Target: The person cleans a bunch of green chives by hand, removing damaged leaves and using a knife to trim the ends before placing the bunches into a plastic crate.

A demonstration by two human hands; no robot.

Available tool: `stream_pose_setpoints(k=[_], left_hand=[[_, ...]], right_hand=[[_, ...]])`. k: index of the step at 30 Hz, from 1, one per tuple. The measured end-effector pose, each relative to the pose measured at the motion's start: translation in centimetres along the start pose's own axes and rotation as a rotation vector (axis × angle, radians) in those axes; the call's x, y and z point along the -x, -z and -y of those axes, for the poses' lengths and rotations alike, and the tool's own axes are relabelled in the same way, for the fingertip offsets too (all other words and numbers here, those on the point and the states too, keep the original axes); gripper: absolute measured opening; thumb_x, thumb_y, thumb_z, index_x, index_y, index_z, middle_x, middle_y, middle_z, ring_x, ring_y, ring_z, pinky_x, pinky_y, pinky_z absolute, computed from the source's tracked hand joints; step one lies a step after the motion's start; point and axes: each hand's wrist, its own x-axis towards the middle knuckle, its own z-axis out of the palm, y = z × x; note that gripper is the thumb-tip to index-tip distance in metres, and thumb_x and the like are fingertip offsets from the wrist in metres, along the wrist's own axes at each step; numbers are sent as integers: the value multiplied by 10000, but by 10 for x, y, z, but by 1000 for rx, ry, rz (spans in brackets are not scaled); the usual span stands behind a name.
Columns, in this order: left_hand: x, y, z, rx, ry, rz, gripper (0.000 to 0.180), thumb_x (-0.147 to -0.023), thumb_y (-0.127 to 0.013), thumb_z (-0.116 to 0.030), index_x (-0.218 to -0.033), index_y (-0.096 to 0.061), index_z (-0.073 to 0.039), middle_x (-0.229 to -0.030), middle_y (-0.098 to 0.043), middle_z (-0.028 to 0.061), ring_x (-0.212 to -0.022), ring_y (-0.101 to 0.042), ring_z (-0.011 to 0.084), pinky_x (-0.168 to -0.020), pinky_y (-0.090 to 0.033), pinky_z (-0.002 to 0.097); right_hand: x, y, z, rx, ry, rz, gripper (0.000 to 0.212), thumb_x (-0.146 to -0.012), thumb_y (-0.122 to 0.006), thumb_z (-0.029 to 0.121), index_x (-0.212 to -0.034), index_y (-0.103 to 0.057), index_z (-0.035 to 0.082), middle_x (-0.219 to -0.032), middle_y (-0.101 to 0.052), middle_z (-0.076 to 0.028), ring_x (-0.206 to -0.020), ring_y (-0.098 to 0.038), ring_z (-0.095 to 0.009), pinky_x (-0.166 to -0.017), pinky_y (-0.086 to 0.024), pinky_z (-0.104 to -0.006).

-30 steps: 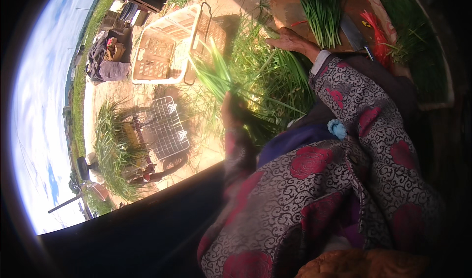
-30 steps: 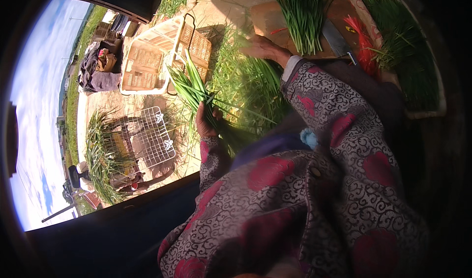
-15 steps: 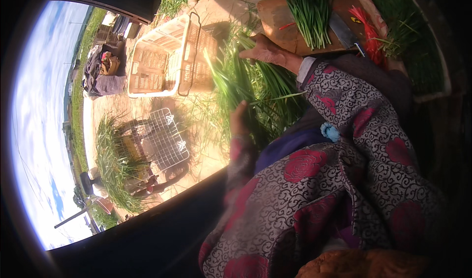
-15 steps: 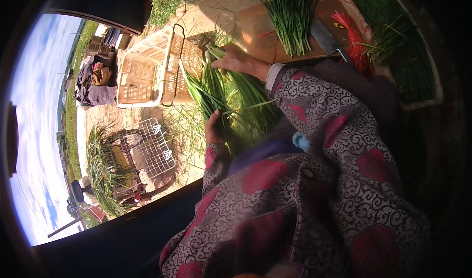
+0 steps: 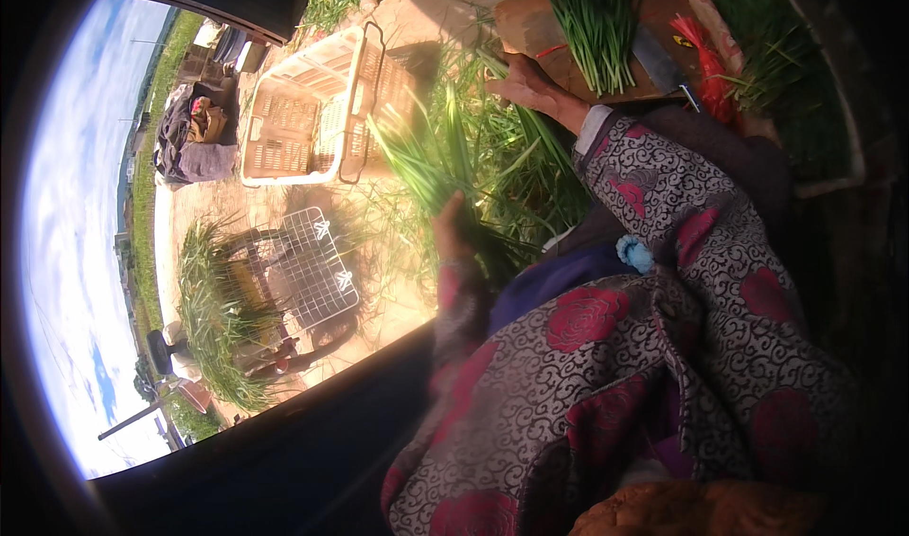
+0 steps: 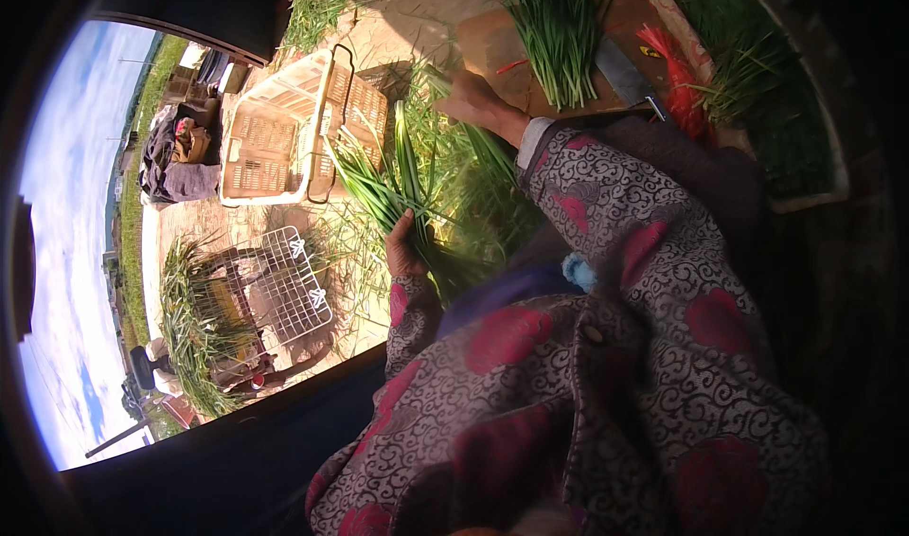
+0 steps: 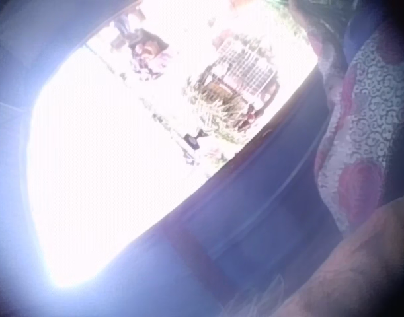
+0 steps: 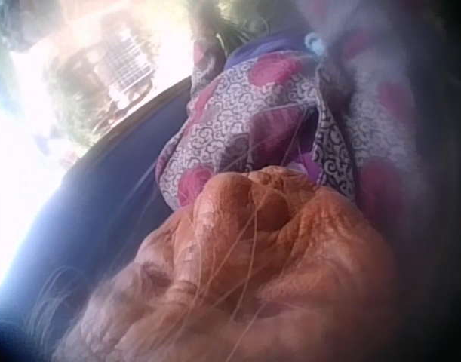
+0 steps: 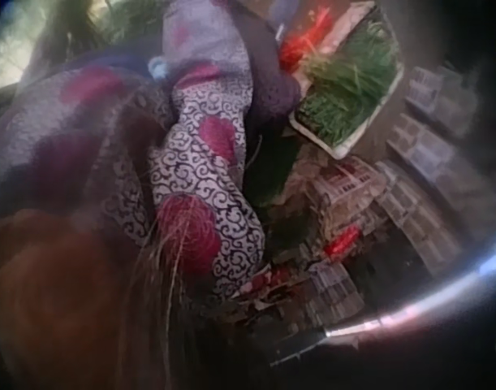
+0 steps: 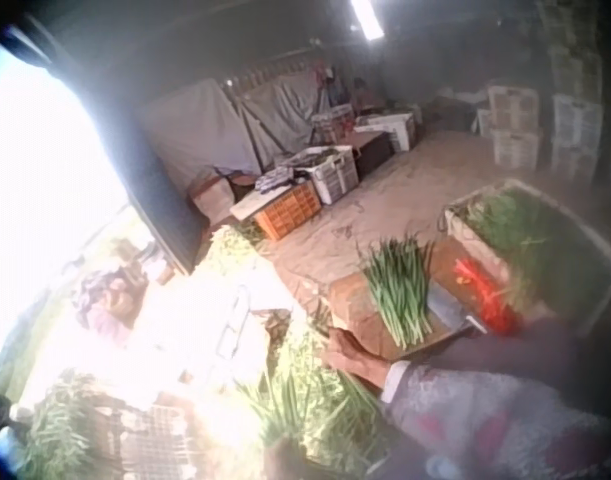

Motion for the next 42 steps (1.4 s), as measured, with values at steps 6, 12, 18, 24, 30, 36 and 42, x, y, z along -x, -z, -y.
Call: stream_pose_setpoints(k=[6, 12, 18, 24, 30, 36, 42], left_hand=[[8, -9, 9, -94, -38, 140, 257, -858, -716, -91, -1086, -615, -30, -889, -684, 73, -735, -675, 210, -622, -585, 330], [4, -50, -21, -131, -32, 169, 272, -871, -725, -126, -1102, -630, -20, -887, -678, 60, -713, -649, 184, -615, -559, 321], [-5, -62, -16, -48, -5, 165, 207, -883, -708, -99, -1063, -645, -17, -864, -677, 48, -691, -643, 163, -579, -546, 296], [-3, -58, -17, -94, -115, 76, 169, -880, -699, -67, -1036, -654, -21, -862, -680, 42, -694, -646, 157, -599, -538, 288], [-9, -53, -16, -62, -66, 33, 252, -857, -701, -126, -1048, -622, 18, -793, -624, 68, -633, -593, 183, -581, -491, 292], [-13, -40, -16, -62, -37, 112, 220, -889, -694, -142, -1045, -639, 4, -882, -714, 120, -685, -670, 193, -600, -552, 286], [-4, -53, -7, -63, -55, 191, 275, -909, -662, -134, -1134, -614, 16, -962, -712, 124, -752, -689, 201, -629, -580, 297]], right_hand=[[23, -12, 43, -539, -170, 256, 284, -787, -783, 194, -940, -660, -11, -764, -651, -60, -615, -607, -136, -537, -477, -289], [30, -25, 55, -337, -225, 472, 293, -758, -785, 246, -830, -669, -13, -651, -633, -65, -565, -596, -137, -538, -459, -285], [35, -5, 64, -249, -226, 556, 343, -778, -752, 323, -868, -668, 3, -643, -598, -44, -588, -563, -131, -570, -431, -289], [33, -17, 55, -198, -217, 533, 389, -768, -763, 348, -925, -663, 7, -648, -631, -62, -581, -582, -141, -573, -455, -302], [17, -19, 1, 3, -82, 383, 621, -856, -698, 317, -1388, -503, 62, -912, -652, -104, -695, -604, -158, -670, -501, -314], [27, -13, 48, -234, -118, 392, 461, -851, -721, 254, -1256, -611, 64, -968, -679, -99, -769, -638, -157, -704, -511, -327], [40, -28, 43, -382, -196, 461, 255, -783, -747, 255, -883, -697, 26, -720, -664, -34, -622, -599, -110, -584, -466, -281]])
